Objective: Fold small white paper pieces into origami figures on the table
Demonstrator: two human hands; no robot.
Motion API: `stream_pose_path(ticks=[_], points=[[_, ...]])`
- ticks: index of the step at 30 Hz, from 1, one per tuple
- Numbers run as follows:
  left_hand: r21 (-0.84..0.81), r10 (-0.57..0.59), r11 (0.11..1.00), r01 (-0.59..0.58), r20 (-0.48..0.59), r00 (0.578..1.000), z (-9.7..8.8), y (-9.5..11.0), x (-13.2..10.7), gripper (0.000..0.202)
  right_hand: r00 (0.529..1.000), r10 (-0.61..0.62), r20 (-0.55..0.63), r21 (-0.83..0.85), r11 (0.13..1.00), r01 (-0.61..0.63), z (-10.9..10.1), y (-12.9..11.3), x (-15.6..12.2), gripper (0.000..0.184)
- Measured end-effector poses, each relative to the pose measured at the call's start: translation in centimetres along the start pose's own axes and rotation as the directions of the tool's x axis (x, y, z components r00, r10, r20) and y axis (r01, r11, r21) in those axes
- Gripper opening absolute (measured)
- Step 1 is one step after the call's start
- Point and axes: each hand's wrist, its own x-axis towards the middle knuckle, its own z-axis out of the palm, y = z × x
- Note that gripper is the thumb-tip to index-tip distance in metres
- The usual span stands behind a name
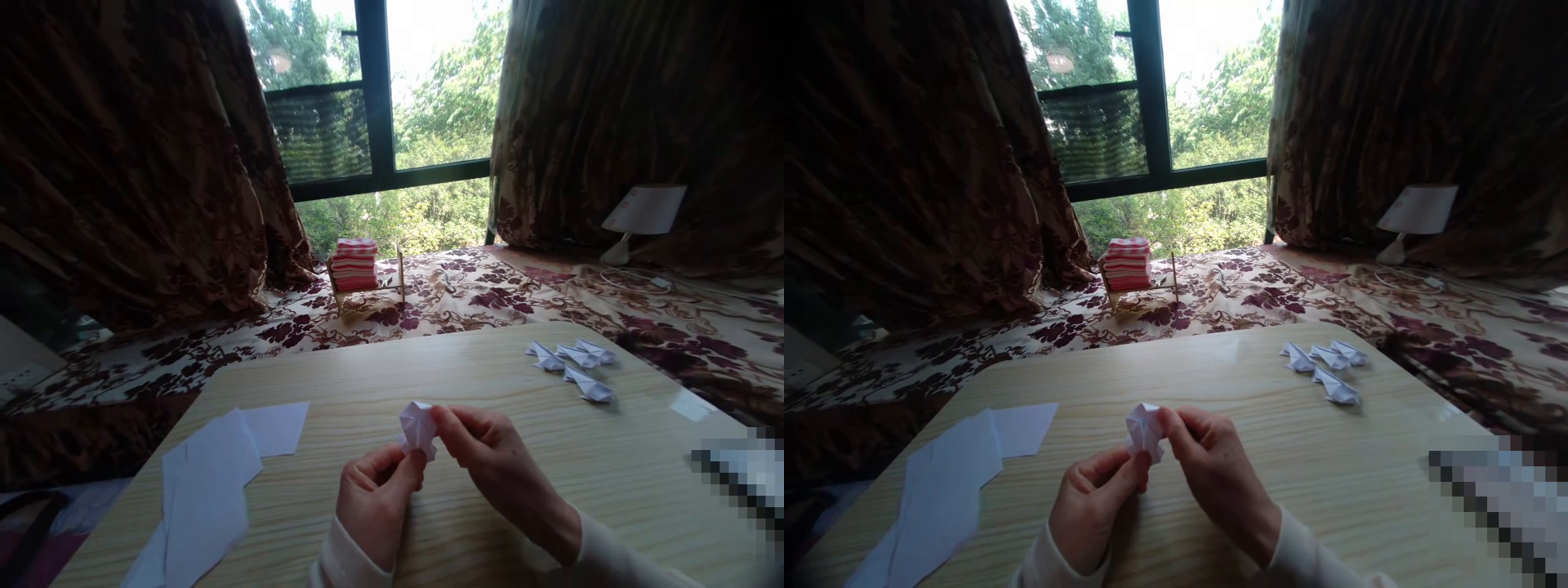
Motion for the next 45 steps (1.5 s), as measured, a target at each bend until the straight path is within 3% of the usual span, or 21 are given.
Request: stream_pose_path(ticks=[3,8,12,17,21,24,29,33,39,42,45], points=[[0.047,0.022,0.999,-0.024,0.055,0.998,-0.4,-0.2,0.3,0.022,0.993,-0.077,-0.085,-0.162,0.985,0.062,-1.8,-0.2,0.8,0.037],[0.171,0.073,0.981,-0.094,0.124,0.990,-0.9,-0.2,0.8,0.022,0.965,-0.186,0.182,-0.179,0.959,0.219,-3.0,-1.1,1.1,0.027],[0.234,0.084,0.966,-0.115,0.138,0.987,-1.2,0.0,1.0,0.021,0.956,-0.187,0.225,-0.182,0.956,0.230,-3.0,-1.2,0.9,0.021],[0.155,0.160,0.972,-0.174,0.101,0.982,-1.5,0.4,1.0,0.019,0.960,-0.191,0.207,-0.186,0.955,0.230,-3.1,-1.0,1.0,0.019],[0.242,0.223,0.938,-0.249,0.131,0.966,-1.8,0.9,0.9,0.021,0.957,-0.168,0.234,-0.216,0.951,0.220,-3.0,-1.2,0.9,0.018],[0.278,0.265,0.916,-0.288,0.117,0.957,-1.8,1.1,0.8,0.021,0.963,-0.110,0.246,-0.255,0.951,0.174,-2.8,-1.3,0.8,0.019],[0.184,0.317,0.931,-0.314,0.015,0.948,-1.6,1.0,0.7,0.020,0.964,-0.011,0.266,-0.222,0.972,0.072,-2.5,-1.2,0.5,0.024],[0.249,0.363,0.902,-0.352,0.002,0.932,-1.9,0.9,0.8,0.026,0.953,0.024,0.303,-0.193,0.981,0.037,-2.2,-1.2,0.3,0.022],[0.264,0.246,0.931,-0.251,0.051,0.968,-2.4,0.4,1.5,0.025,0.944,0.124,0.306,-0.208,0.976,-0.060,-2.4,-1.7,0.1,0.023],[0.187,0.259,0.949,-0.255,0.006,0.966,-1.9,0.1,1.5,0.025,0.950,0.174,0.259,-0.111,0.982,-0.150,-3.2,-1.7,-0.8,0.026],[0.155,0.276,0.952,-0.265,-0.054,0.960,-1.5,-0.4,1.3,0.027,0.961,0.244,0.129,-0.010,0.969,-0.245,-6.0,-1.5,-2.0,0.033]])
